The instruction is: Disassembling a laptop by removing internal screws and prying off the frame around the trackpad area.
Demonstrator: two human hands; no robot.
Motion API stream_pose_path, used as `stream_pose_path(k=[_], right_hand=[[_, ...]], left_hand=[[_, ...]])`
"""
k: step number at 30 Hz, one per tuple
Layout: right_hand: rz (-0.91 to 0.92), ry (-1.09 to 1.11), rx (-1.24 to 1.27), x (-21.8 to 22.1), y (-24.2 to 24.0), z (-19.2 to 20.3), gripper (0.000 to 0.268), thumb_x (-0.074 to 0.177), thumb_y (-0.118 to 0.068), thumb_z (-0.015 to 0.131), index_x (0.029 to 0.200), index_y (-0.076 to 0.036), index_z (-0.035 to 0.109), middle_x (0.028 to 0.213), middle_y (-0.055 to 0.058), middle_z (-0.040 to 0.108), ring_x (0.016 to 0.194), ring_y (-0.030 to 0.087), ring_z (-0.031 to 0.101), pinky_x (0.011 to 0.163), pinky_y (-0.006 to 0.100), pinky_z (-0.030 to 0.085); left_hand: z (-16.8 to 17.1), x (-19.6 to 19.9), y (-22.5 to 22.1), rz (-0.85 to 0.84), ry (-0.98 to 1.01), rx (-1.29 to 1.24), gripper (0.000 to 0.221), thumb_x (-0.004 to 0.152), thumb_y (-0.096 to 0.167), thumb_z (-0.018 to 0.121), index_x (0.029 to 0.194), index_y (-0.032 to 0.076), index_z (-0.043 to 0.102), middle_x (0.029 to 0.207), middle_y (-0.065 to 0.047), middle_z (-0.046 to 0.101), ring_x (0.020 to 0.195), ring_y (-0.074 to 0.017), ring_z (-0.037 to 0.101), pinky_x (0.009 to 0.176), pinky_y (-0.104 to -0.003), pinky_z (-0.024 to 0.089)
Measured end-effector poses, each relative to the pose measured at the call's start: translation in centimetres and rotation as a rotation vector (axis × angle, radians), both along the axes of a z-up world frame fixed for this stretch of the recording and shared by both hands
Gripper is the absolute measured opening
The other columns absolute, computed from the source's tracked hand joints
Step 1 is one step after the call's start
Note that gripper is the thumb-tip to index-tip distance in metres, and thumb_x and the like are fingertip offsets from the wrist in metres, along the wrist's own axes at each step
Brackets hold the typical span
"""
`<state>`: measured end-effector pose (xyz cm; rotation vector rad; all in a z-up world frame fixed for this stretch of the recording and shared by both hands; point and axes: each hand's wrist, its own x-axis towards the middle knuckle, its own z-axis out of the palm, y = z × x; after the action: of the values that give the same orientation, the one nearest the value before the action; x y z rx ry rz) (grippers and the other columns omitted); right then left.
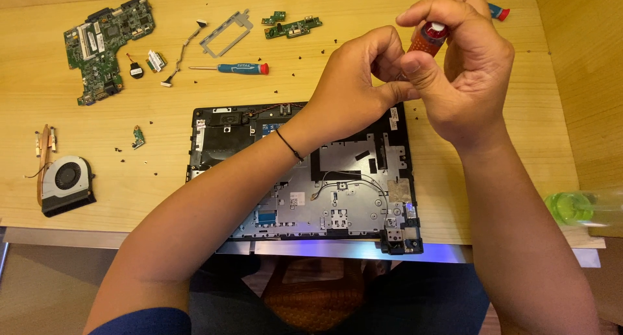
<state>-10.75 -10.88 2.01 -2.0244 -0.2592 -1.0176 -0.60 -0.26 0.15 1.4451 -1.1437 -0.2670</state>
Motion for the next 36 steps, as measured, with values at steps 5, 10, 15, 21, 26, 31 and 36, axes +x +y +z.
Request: stream_pose_path(k=[5, 10, 15, 21, 26, 31, 36], right_hand=[[-0.163, -0.009, -0.157, -0.1, -0.2, -0.9, 0.029, 0.101, -0.004, 0.063, 0.124, 0.005, 0.047, 0.102, 0.014, 0.050, 0.071, 0.019, 0.040, 0.066, 0.031, 0.037], [-0.300, 0.132, -0.270, -0.8, -0.8, -0.9, 0.039, 0.097, -0.004, 0.077, 0.124, 0.000, 0.049, 0.081, 0.008, 0.051, 0.057, 0.016, 0.043, 0.057, 0.029, 0.038], [-0.350, 0.115, -0.308, -1.2, -1.4, -1.3, 0.030, 0.101, -0.008, 0.077, 0.110, 0.002, 0.049, 0.073, 0.007, 0.053, 0.056, 0.018, 0.047, 0.057, 0.030, 0.039], [-0.264, 0.017, -0.052, -1.6, -0.5, 0.4, 0.026, 0.109, 0.009, 0.056, 0.122, 0.005, 0.034, 0.112, 0.022, 0.042, 0.075, 0.032, 0.067, 0.061, 0.030, 0.045], [-0.429, -0.046, 0.028, -0.8, -5.9, -2.1, 0.034, 0.109, 0.018, 0.060, 0.121, 0.000, 0.034, 0.100, 0.019, 0.041, 0.072, 0.029, 0.061, 0.062, 0.037, 0.061], [-0.520, 0.253, 0.348, 0.0, -8.8, -4.2, 0.034, 0.099, 0.010, 0.067, 0.099, -0.009, 0.039, 0.080, 0.012, 0.063, 0.075, 0.022, 0.081, 0.043, 0.021, 0.050], [-0.486, 0.347, 0.313, 0.5, -10.2, -5.1, 0.045, 0.087, 0.004, 0.085, 0.088, -0.013, 0.044, 0.069, 0.002, 0.062, 0.080, 0.020, 0.079, 0.050, 0.013, 0.035]], left_hand=[[0.5, 0.7, 0.2, -0.049, -0.084, 0.051, 0.021, 0.080, 0.010, 0.065, 0.072, 0.016, 0.046, 0.063, 0.006, 0.048, 0.060, -0.0076, 0.042, 0.056, -0.024, 0.038], [0.3, 3.4, 1.9, -0.136, -0.448, 0.419, 0.015, 0.075, 0.015, 0.076, 0.082, 0.014, 0.063, 0.081, 0.002, 0.071, 0.073, -0.0180, 0.065, 0.065, -0.033, 0.045], [-1.4, 4.9, 4.9, -0.069, -0.696, 0.608, 0.014, 0.079, 0.011, 0.071, 0.089, 0.014, 0.062, 0.086, -0.006, 0.061, 0.085, -0.0299, 0.054, 0.068, -0.041, 0.043], [-3.0, 5.3, 6.2, -0.090, -0.663, 0.500, 0.012, 0.082, 0.008, 0.067, 0.093, 0.014, 0.067, 0.089, -0.006, 0.061, 0.088, -0.0301, 0.056, 0.069, -0.041, 0.046], [-3.0, 5.5, 6.3, -0.084, -0.643, 0.494, 0.011, 0.084, 0.007, 0.062, 0.089, 0.015, 0.067, 0.089, -0.005, 0.063, 0.086, -0.0290, 0.057, 0.065, -0.041, 0.046], [-3.0, 5.5, 6.5, -0.083, -0.650, 0.510, 0.012, 0.086, 0.009, 0.060, 0.092, 0.016, 0.068, 0.090, -0.003, 0.064, 0.086, -0.0273, 0.058, 0.064, -0.040, 0.047], [-3.0, 5.9, 6.6, -0.084, -0.618, 0.512, 0.012, 0.086, 0.010, 0.060, 0.092, 0.017, 0.068, 0.091, 0.000, 0.064, 0.091, -0.0238, 0.058, 0.071, -0.038, 0.047]])
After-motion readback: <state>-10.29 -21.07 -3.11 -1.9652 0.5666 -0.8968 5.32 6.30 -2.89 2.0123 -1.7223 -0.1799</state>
